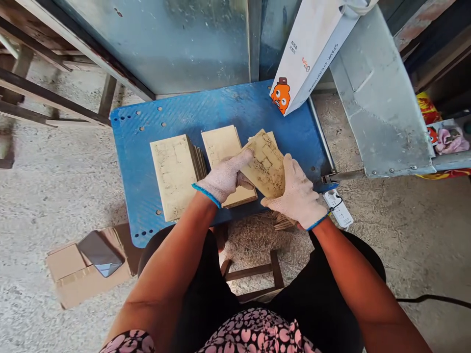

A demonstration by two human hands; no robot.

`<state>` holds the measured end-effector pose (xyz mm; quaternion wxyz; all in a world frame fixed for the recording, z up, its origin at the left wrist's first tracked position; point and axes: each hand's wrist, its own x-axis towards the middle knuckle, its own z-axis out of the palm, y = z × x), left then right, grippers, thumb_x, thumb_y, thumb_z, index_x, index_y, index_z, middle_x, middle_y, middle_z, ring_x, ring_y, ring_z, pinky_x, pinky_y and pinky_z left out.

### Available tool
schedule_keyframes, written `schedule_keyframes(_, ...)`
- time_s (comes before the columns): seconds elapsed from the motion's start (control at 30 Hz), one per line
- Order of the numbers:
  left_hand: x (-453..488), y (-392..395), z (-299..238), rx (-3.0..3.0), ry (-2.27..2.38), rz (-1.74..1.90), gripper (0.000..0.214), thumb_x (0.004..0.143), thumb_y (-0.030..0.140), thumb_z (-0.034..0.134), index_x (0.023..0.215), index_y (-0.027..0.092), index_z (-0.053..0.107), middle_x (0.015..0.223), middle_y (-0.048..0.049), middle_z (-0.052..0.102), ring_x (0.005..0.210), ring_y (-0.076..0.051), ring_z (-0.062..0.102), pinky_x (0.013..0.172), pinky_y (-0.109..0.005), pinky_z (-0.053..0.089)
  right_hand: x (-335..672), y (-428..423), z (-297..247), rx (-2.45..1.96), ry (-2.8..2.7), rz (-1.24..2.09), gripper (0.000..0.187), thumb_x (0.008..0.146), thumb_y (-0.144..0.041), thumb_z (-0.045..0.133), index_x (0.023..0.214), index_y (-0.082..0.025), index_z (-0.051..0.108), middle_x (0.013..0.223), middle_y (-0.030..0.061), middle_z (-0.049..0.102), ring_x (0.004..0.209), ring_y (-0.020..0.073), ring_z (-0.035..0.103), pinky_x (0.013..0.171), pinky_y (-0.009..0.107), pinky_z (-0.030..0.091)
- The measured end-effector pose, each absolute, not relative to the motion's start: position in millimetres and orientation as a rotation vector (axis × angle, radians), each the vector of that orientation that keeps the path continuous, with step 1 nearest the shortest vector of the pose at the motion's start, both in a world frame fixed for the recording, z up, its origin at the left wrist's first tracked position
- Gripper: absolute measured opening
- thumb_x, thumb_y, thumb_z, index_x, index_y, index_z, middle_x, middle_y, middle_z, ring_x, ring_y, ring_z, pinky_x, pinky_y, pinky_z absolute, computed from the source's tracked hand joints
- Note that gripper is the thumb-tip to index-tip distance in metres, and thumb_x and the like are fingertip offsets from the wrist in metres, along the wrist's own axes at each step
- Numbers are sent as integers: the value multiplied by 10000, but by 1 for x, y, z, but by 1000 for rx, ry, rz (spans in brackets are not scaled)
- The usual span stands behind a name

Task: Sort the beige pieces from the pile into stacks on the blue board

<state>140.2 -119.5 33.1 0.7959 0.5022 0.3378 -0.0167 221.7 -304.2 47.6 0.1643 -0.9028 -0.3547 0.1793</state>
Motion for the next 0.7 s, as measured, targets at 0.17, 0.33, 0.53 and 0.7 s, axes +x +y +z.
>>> schedule_keyframes(0.17,146,-126,34,1028,720,47,580,759,590,701,1094,116,697,881,-153,760,791,-276,727,639,-352,591,215,-292,40,-2583,-825,516,1321,567,-579,818,1588,-143,102,1523,240,349,1287,418,496,1000,513,479)
schedule_keyframes(0.33,153,-148,39,941,574,46,533,710,542,761,1024,117,688,849,-112,743,868,-261,715,751,-359,571,221,-281,53,-2644,-495,530,1286,591,-624,794,1591,-184,116,1468,243,427,1176,414,589,906,513,528)
schedule_keyframes(0.53,153,-172,32,1043,668,24,348,626,450,806,737,145,681,676,-45,686,659,-170,642,601,-268,497,221,-281,58,-2650,-514,542,1301,571,-622,812,1590,-192,127,1539,225,359,1286,404,525,1003,487,493)
schedule_keyframes(0.7,160,-174,20,1106,797,136,330,654,470,763,711,162,659,638,-8,648,599,-141,575,563,-256,469,232,-288,58,-2637,-566,639,1169,656,-640,758,1586,-230,182,1564,187,352,1316,390,513,1017,499,492)
